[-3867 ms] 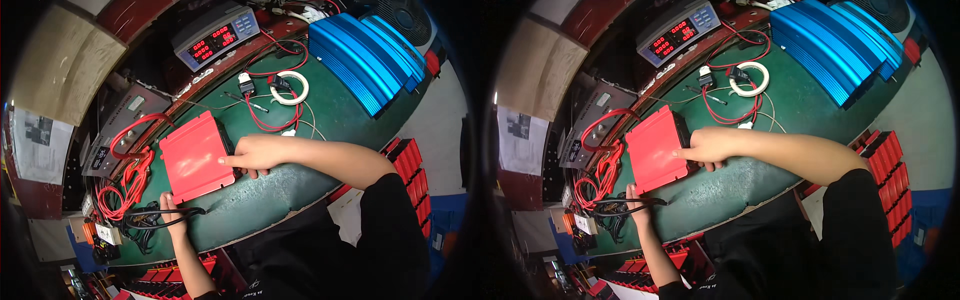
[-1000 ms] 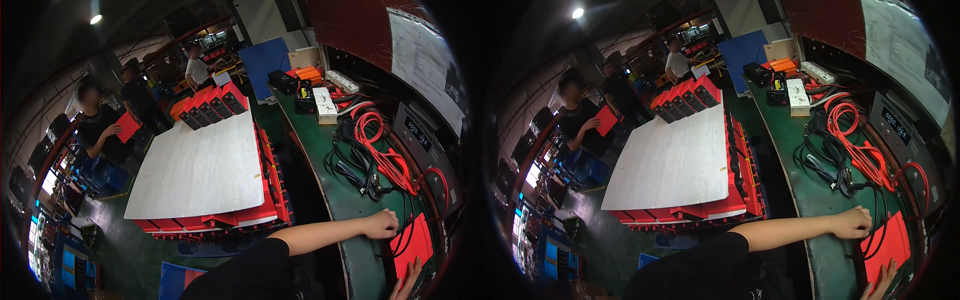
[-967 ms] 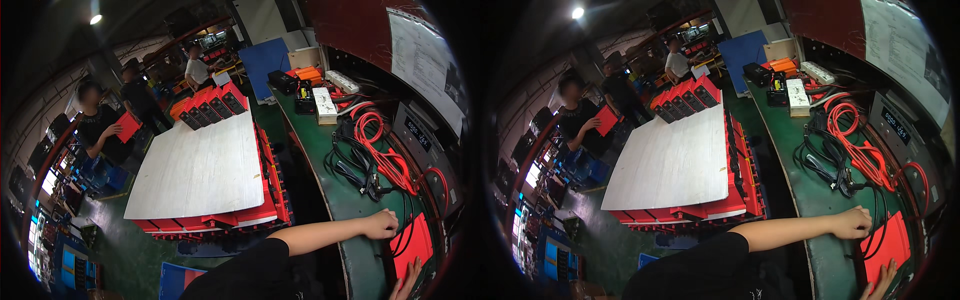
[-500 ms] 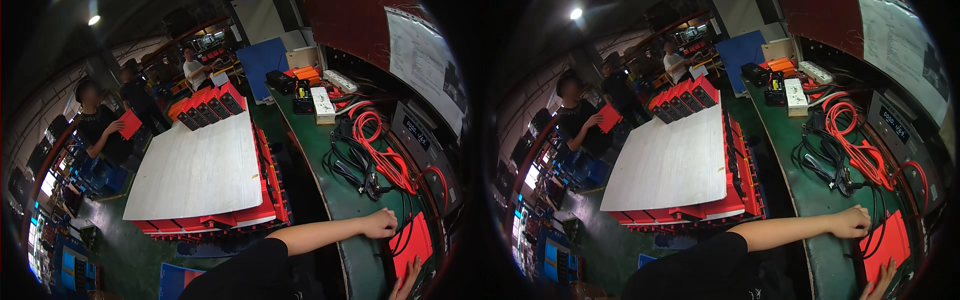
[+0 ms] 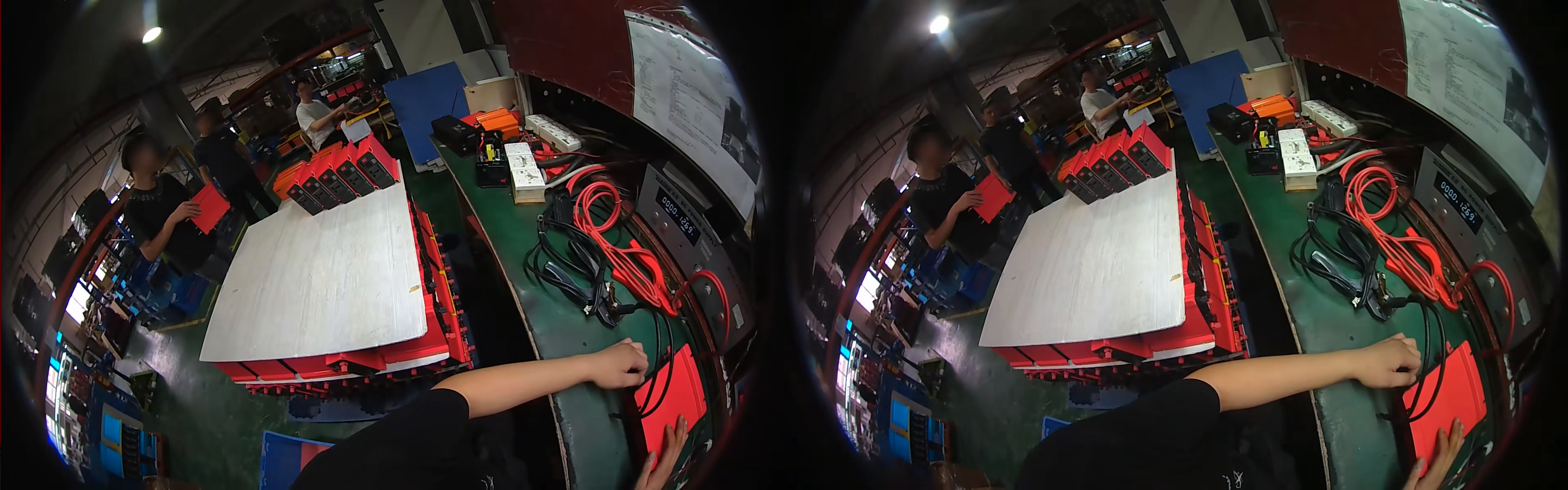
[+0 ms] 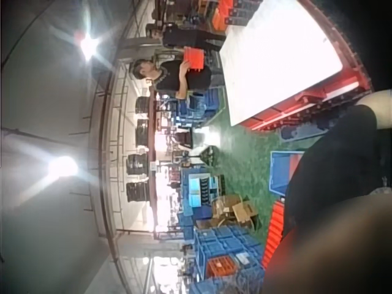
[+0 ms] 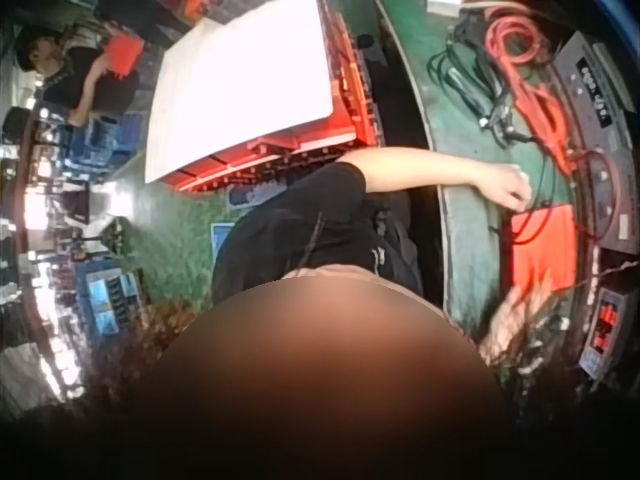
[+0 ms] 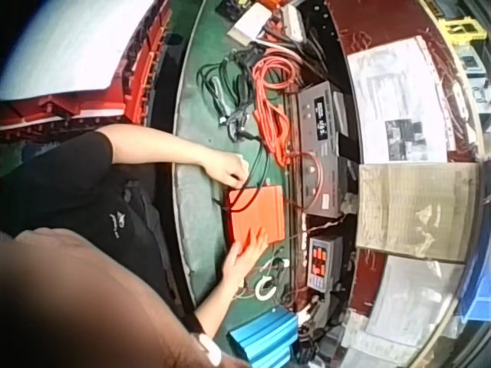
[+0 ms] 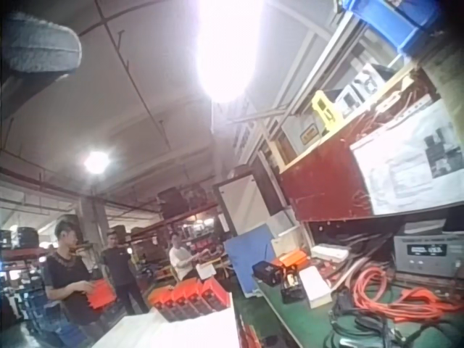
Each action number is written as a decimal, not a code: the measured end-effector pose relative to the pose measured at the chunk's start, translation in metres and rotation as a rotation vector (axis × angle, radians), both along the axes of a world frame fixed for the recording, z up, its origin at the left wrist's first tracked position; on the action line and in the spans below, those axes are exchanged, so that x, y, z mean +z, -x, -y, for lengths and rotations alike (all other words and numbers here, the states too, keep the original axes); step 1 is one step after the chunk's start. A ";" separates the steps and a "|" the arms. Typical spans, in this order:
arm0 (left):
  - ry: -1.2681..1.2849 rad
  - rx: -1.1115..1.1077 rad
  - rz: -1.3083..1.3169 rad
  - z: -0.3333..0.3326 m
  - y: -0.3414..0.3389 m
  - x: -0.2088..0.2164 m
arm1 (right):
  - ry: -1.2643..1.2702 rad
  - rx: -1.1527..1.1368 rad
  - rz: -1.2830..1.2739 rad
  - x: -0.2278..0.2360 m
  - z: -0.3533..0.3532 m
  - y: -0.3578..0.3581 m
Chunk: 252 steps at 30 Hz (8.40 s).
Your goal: Connecting an electronic device to a testing station, monitoring digital displays for readings, and sorting the device.
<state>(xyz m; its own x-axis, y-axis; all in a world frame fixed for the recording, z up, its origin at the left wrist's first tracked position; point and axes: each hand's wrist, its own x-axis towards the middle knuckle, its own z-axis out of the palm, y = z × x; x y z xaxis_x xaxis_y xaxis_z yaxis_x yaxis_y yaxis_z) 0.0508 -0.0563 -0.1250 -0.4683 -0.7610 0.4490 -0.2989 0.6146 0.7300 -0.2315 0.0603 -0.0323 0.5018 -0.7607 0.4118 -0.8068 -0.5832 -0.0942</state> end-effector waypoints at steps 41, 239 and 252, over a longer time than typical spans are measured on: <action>-0.043 -0.031 0.042 0.001 -0.003 0.003 | -0.185 0.079 0.076 -0.091 0.034 0.058; 0.150 0.080 0.081 0.070 0.045 0.017 | -0.314 -0.075 0.496 -0.029 0.172 -0.040; -0.185 -0.603 0.384 0.049 0.014 0.054 | -0.723 -0.346 0.640 -0.034 -0.020 -0.074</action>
